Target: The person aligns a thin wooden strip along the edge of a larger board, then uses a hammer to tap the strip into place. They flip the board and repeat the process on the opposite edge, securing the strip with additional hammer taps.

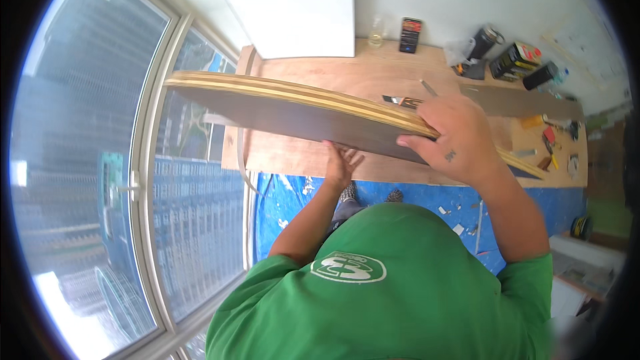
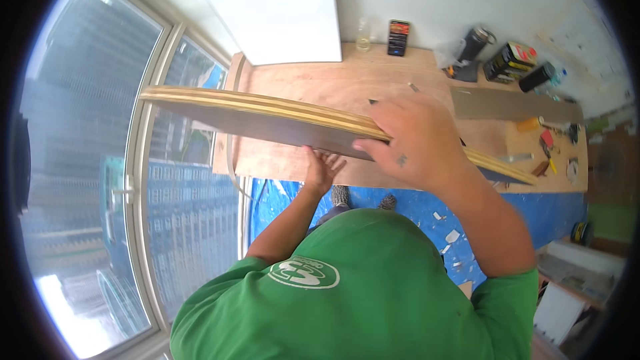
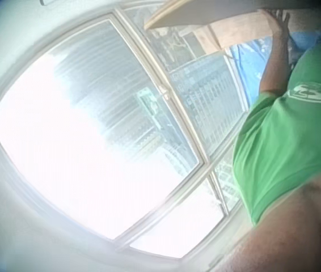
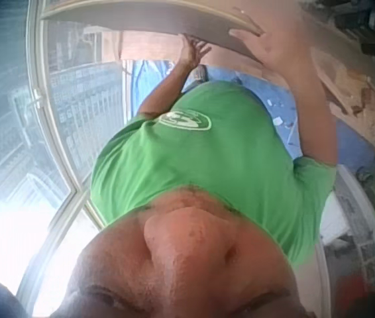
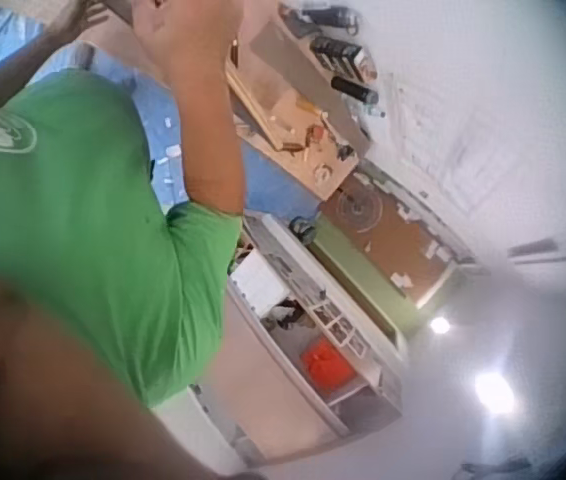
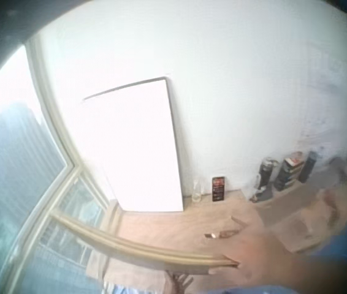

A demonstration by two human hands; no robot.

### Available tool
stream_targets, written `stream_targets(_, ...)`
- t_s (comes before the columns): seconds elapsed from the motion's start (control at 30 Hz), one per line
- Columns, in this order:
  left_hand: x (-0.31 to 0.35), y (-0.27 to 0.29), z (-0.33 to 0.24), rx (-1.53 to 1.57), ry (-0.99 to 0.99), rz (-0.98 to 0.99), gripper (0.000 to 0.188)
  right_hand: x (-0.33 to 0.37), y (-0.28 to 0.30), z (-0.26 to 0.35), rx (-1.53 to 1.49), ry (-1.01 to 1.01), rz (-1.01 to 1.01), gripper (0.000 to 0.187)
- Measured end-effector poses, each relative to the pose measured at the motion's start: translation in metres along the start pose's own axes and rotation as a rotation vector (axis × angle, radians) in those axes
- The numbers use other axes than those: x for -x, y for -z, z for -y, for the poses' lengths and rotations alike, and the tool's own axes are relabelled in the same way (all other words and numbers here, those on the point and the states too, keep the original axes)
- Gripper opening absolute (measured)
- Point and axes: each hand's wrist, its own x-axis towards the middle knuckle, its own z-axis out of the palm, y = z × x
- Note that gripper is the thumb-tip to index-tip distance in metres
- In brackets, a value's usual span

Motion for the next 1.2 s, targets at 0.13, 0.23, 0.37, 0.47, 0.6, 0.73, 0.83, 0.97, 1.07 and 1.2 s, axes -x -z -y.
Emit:
stream_targets(0.13,0.004,0.023,0.021,-0.201,0.205,-0.050,0.111,0.001,-0.033,0.000,0.031,-0.015,0.085,0.036)
stream_targets(0.23,0.004,0.031,0.012,-0.521,0.290,-0.061,0.097,-0.002,-0.047,-0.009,0.081,-0.030,0.208,0.037)
stream_targets(0.37,0.018,0.034,-0.006,-0.720,0.215,0.002,0.076,-0.004,-0.065,-0.014,0.114,-0.044,0.294,0.040)
stream_targets(0.47,0.037,0.035,-0.021,-0.642,0.028,-0.071,0.063,-0.007,-0.073,-0.015,0.092,-0.022,0.300,0.040)
stream_targets(0.6,0.065,0.041,-0.055,-0.427,-0.384,-0.327,0.040,-0.010,-0.074,-0.017,0.096,-0.033,0.266,0.039)
stream_targets(0.73,0.081,0.043,-0.107,-0.359,-0.825,-0.534,0.033,-0.006,-0.073,-0.019,0.067,-0.060,0.330,0.038)
stream_targets(0.83,0.085,0.037,-0.135,-0.347,-0.978,-0.550,0.041,-0.005,-0.074,-0.018,0.060,-0.059,0.320,0.037)
stream_targets(0.97,0.098,0.024,-0.134,-0.679,-0.819,-0.449,0.039,-0.007,-0.070,-0.016,0.050,-0.083,0.334,0.035)
stream_targets(1.07,0.124,-0.002,-0.112,-0.912,-0.673,-0.216,0.030,-0.006,-0.062,-0.015,0.008,-0.229,0.410,0.036)
stream_targets(1.2,0.161,-0.060,-0.115,-1.224,-1.031,0.067,0.034,0.006,-0.061,-0.020,-0.027,-0.203,0.309,0.043)
